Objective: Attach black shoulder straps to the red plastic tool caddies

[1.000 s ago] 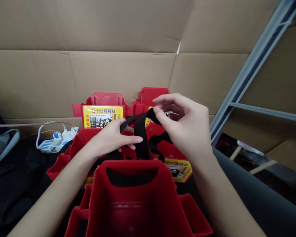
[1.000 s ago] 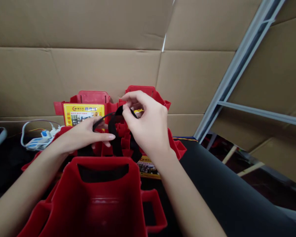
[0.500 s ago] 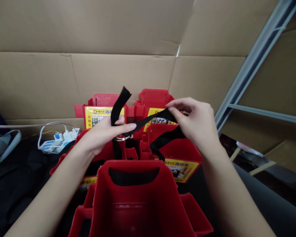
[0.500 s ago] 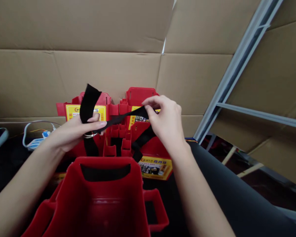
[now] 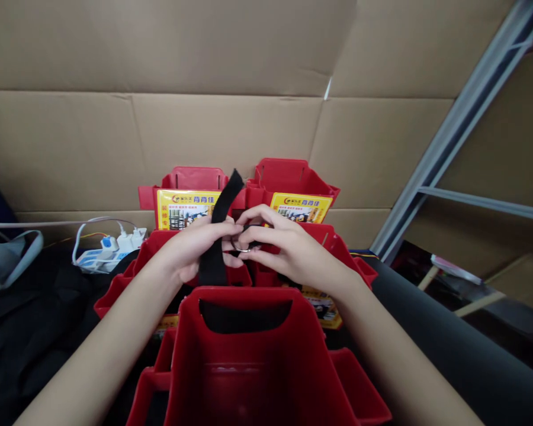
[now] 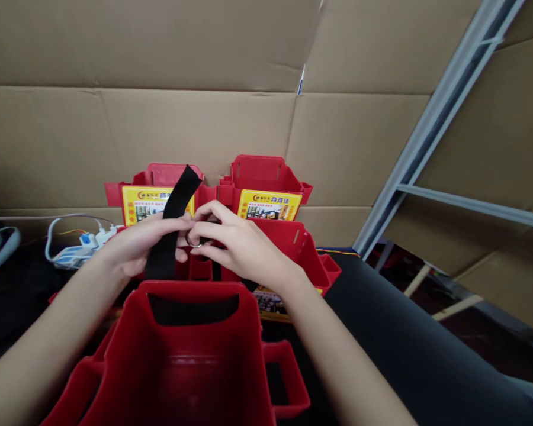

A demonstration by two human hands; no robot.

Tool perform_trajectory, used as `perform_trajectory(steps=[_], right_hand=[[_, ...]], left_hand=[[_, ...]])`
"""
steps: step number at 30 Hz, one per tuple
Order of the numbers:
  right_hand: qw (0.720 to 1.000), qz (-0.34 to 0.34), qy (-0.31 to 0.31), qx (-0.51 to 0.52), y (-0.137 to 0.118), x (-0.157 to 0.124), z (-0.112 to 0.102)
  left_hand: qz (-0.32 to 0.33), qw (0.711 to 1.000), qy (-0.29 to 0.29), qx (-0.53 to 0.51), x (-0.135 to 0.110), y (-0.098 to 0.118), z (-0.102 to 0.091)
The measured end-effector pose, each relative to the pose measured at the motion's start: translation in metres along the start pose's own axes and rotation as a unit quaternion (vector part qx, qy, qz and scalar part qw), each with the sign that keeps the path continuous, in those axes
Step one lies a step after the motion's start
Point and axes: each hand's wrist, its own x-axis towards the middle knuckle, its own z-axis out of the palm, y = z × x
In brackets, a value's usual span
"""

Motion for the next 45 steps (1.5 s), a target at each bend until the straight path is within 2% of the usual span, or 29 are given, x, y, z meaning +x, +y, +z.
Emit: perform_trajectory(steps=[2, 4, 7, 9, 12, 14, 16, 18, 21, 24, 27, 29, 32, 36, 40, 42, 45], right_hand=[[1.0, 0.007, 0.006, 0.003, 0.002, -0.001, -0.002], [0.999, 0.034, 0.033, 0.013, 0.003, -0.001, -0.004], [0.983, 0.142, 0.081, 0.079, 0.005, 0.002, 0.0], [0.949, 0.23, 0.105, 0.189, 0.008, 0.005, 0.007], [0.858, 0.31, 0.136, 0.387, 0.013, 0.009, 0.021], [0.801, 0.323, 0.142, 0.484, 0.015, 0.011, 0.028], [0.767, 0.314, 0.137, 0.543, 0.016, 0.012, 0.034], [0.753, 0.297, 0.138, 0.571, 0.016, 0.013, 0.036], [0.744, 0.285, 0.157, 0.583, 0.015, 0.013, 0.037], [0.727, 0.29, 0.194, 0.591, 0.016, 0.013, 0.039], [0.699, 0.301, 0.234, 0.604, 0.019, 0.013, 0.042], [0.69, 0.306, 0.245, 0.609, 0.021, 0.013, 0.043], [0.687, 0.301, 0.229, 0.62, 0.022, 0.013, 0.041], [0.669, 0.291, 0.191, 0.657, 0.021, 0.013, 0.034], [0.659, 0.281, 0.157, 0.679, 0.02, 0.012, 0.031], [0.675, 0.255, 0.141, 0.678, 0.021, 0.01, 0.031], [0.732, 0.231, 0.107, 0.632, 0.025, 0.007, 0.028]], left_hand=[[0.008, 0.997, -0.013, 0.078, -0.002, 0.003, -0.004], [0.044, 0.981, -0.016, 0.187, -0.005, 0.005, -0.008], [0.088, 0.943, 0.018, 0.321, -0.009, 0.008, -0.012], [0.095, 0.936, 0.042, 0.337, -0.009, 0.007, -0.013], [0.105, 0.948, 0.054, 0.296, -0.006, 0.003, -0.013], [0.125, 0.948, 0.049, 0.287, -0.003, -0.001, -0.013], [0.162, 0.938, 0.051, 0.302, 0.0, -0.004, -0.013], [0.212, 0.915, 0.061, 0.337, 0.003, -0.007, -0.014], [0.276, 0.865, 0.059, 0.415, 0.005, -0.009, -0.017], [0.297, 0.819, 0.047, 0.488, 0.006, -0.01, -0.019], [0.303, 0.804, 0.039, 0.51, 0.006, -0.01, -0.017], [0.308, 0.817, 0.05, 0.484, 0.005, -0.011, -0.014], [0.305, 0.867, 0.063, 0.39, 0.005, -0.013, -0.009], [0.274, 0.929, 0.085, 0.234, 0.009, -0.018, -0.007], [0.256, 0.953, 0.105, 0.123, 0.013, -0.021, -0.008], [0.245, 0.96, 0.105, 0.092, 0.013, -0.021, -0.009], [0.236, 0.964, 0.089, 0.086, 0.012, -0.021, -0.01]])
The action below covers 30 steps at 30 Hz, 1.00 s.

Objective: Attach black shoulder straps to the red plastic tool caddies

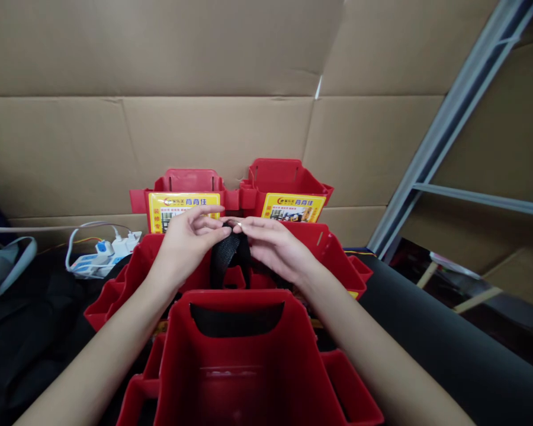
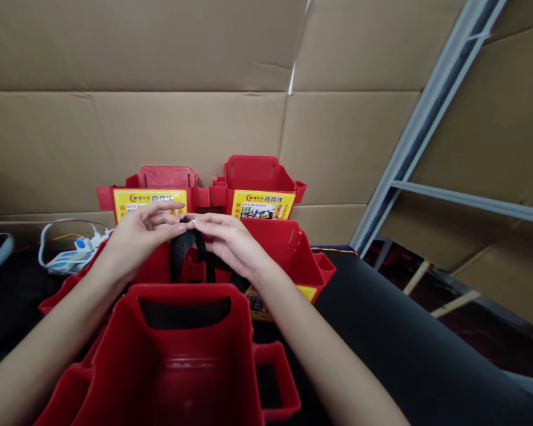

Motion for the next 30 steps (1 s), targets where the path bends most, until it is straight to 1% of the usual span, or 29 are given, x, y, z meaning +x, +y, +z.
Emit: perform_trajectory(steps=[2, 4, 7, 10, 13, 16, 20, 22, 24, 26, 27, 30], right_hand=[[0.998, 0.005, -0.011, -0.061, -0.003, -0.001, -0.004], [0.996, 0.006, -0.017, -0.088, -0.005, -0.002, -0.007], [0.998, 0.011, -0.026, -0.051, -0.006, -0.001, -0.009], [0.999, 0.024, -0.036, -0.009, -0.005, -0.001, -0.009], [0.998, 0.034, -0.036, -0.027, -0.005, -0.001, -0.009], [0.998, 0.034, -0.03, -0.049, -0.006, -0.002, -0.008], [0.999, 0.033, -0.023, -0.021, -0.006, -0.001, -0.007], [0.999, 0.033, -0.004, 0.004, -0.005, 0.0, -0.005], [0.999, 0.021, 0.032, 0.008, -0.004, 0.001, -0.002], [0.997, -0.007, 0.065, -0.028, -0.003, 0.0, 0.002], [0.996, -0.022, 0.069, -0.058, -0.003, -0.001, 0.005], [0.988, -0.04, 0.035, -0.145, -0.003, -0.003, 0.011]], left_hand=[[0.013, 1.0, -0.015, 0.018, -0.001, 0.0, 0.001], [0.035, 0.999, -0.022, 0.028, -0.001, 0.0, 0.001], [0.063, 0.998, -0.006, 0.029, -0.001, 0.0, 0.003], [0.06, 0.996, -0.008, 0.066, -0.001, 0.001, 0.003], [0.058, 0.994, -0.009, 0.087, -0.002, 0.001, 0.004], [0.065, 0.994, -0.004, 0.085, -0.002, 0.002, 0.005], [0.072, 0.992, -0.013, 0.105, -0.002, 0.003, 0.005], [0.071, 0.991, -0.025, 0.111, -0.003, 0.003, 0.005], [0.073, 0.99, -0.033, 0.117, -0.003, 0.003, 0.005], [0.08, 0.99, -0.025, 0.118, -0.002, 0.002, 0.005], [0.084, 0.989, -0.017, 0.117, -0.002, 0.002, 0.004], [0.098, 0.987, 0.006, 0.129, -0.001, 0.004, 0.002]])
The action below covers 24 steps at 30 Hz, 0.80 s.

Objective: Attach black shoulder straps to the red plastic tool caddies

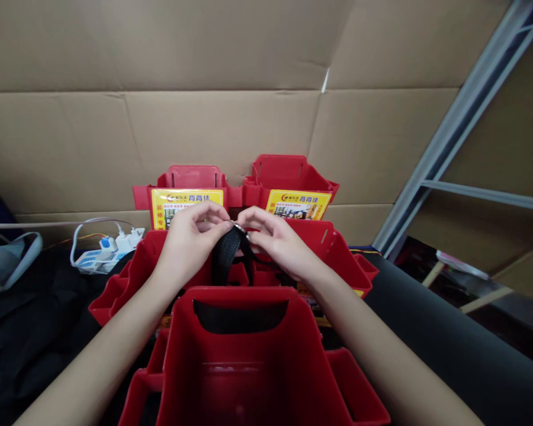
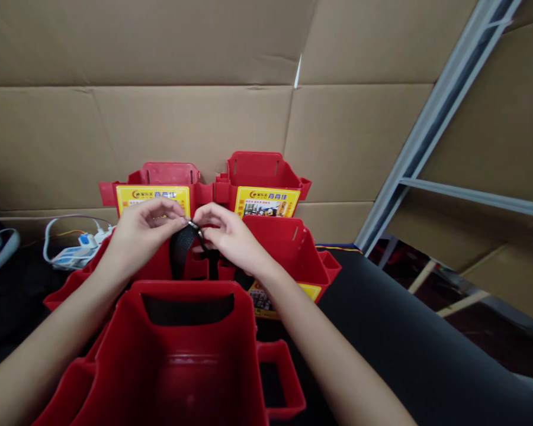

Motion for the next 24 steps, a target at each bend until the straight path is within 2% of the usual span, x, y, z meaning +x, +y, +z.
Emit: perform_trajectory(steps=[2, 6, 11, 15, 18, 22, 24], right_hand=[[1.0, 0.003, -0.009, -0.023, 0.0, -0.001, 0.002], [0.998, 0.017, 0.02, -0.056, -0.002, 0.0, 0.001], [0.987, 0.022, -0.007, -0.161, -0.004, -0.001, -0.001], [0.972, -0.042, 0.004, -0.233, -0.006, -0.005, 0.002], [0.942, -0.097, 0.034, -0.321, -0.008, -0.008, 0.004], [0.911, -0.148, 0.069, -0.379, -0.008, -0.007, 0.004], [0.924, -0.153, 0.09, -0.338, -0.006, -0.006, 0.004]], left_hand=[[0.008, 1.0, 0.01, 0.013, 0.001, 0.001, -0.001], [0.016, 0.999, 0.015, 0.034, 0.001, 0.002, -0.001], [0.033, 0.995, 0.016, 0.096, -0.003, 0.006, 0.002], [0.089, 0.981, 0.014, 0.172, -0.006, 0.011, 0.001], [0.109, 0.975, 0.0, 0.195, -0.007, 0.013, 0.001], [0.079, 0.985, -0.027, 0.15, -0.005, 0.009, 0.002], [0.051, 0.992, -0.055, 0.097, -0.002, 0.006, 0.0]])
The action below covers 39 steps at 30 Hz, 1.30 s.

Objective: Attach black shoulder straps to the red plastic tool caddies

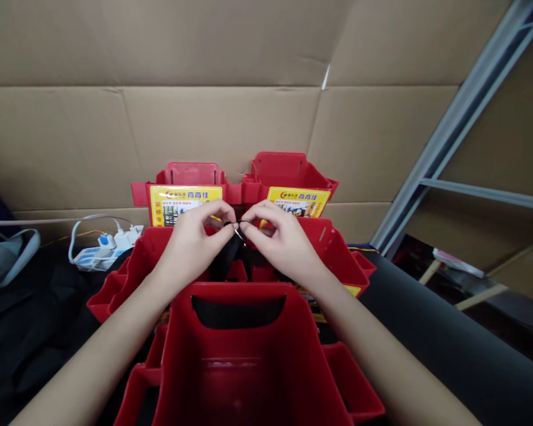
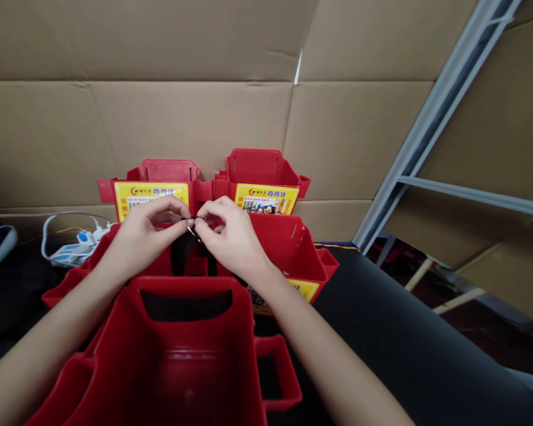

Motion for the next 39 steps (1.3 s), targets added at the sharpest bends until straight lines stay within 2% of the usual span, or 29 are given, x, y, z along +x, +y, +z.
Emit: perform_trajectory(steps=[2, 6, 12, 14, 17, 20, 23, 26, 28, 30, 32, 33, 36, 38, 39], right_hand=[[0.994, 0.04, 0.012, 0.097, 0.002, 0.002, 0.0], [0.951, 0.117, 0.066, 0.278, 0.003, 0.007, -0.008], [0.894, 0.183, 0.185, 0.366, 0.008, 0.018, -0.036], [0.887, 0.182, 0.213, 0.367, 0.011, 0.02, -0.044], [0.907, 0.157, 0.217, 0.326, 0.016, 0.022, -0.051], [0.93, 0.181, 0.155, 0.281, 0.021, 0.02, -0.052], [0.955, 0.227, 0.014, 0.19, 0.024, 0.015, -0.048], [0.956, 0.226, -0.143, 0.118, 0.024, 0.008, -0.038], [0.956, 0.2, -0.182, 0.113, 0.024, 0.006, -0.033], [0.97, 0.173, -0.157, 0.071, 0.024, 0.005, -0.031], [0.983, 0.159, -0.087, -0.04, 0.024, 0.005, -0.036], [0.98, 0.158, -0.049, -0.115, 0.023, 0.004, -0.04], [0.937, 0.172, 0.046, -0.301, 0.014, 0.001, -0.052], [0.919, 0.153, 0.082, -0.354, 0.005, -0.002, -0.054], [0.92, 0.132, 0.088, -0.36, 0.002, -0.004, -0.053]], left_hand=[[-0.034, 0.997, -0.036, -0.053, 0.001, -0.002, -0.002], [-0.108, 0.984, -0.077, -0.115, 0.002, -0.004, -0.007], [-0.109, 0.985, -0.066, -0.117, 0.004, -0.004, -0.008], [-0.112, 0.985, -0.054, -0.119, 0.004, -0.003, -0.009], [-0.126, 0.983, -0.03, -0.127, 0.004, -0.002, -0.011], [-0.142, 0.979, -0.009, -0.144, 0.005, -0.002, -0.013], [-0.128, 0.981, 0.009, -0.148, 0.005, -0.003, -0.014], [-0.116, 0.983, 0.011, -0.14, 0.005, -0.005, -0.014], [-0.118, 0.984, 0.006, -0.137, 0.005, -0.006, -0.014], [-0.121, 0.983, 0.001, -0.139, 0.005, -0.006, -0.014], [-0.126, 0.982, -0.004, -0.144, 0.005, -0.006, -0.015], [-0.129, 0.981, -0.005, -0.145, 0.004, -0.005, -0.015], [-0.13, 0.982, -0.008, -0.134, 0.004, -0.004, -0.014], [-0.124, 0.985, -0.017, -0.119, 0.004, -0.004, -0.013], [-0.122, 0.986, -0.024, -0.114, 0.004, -0.004, -0.012]])
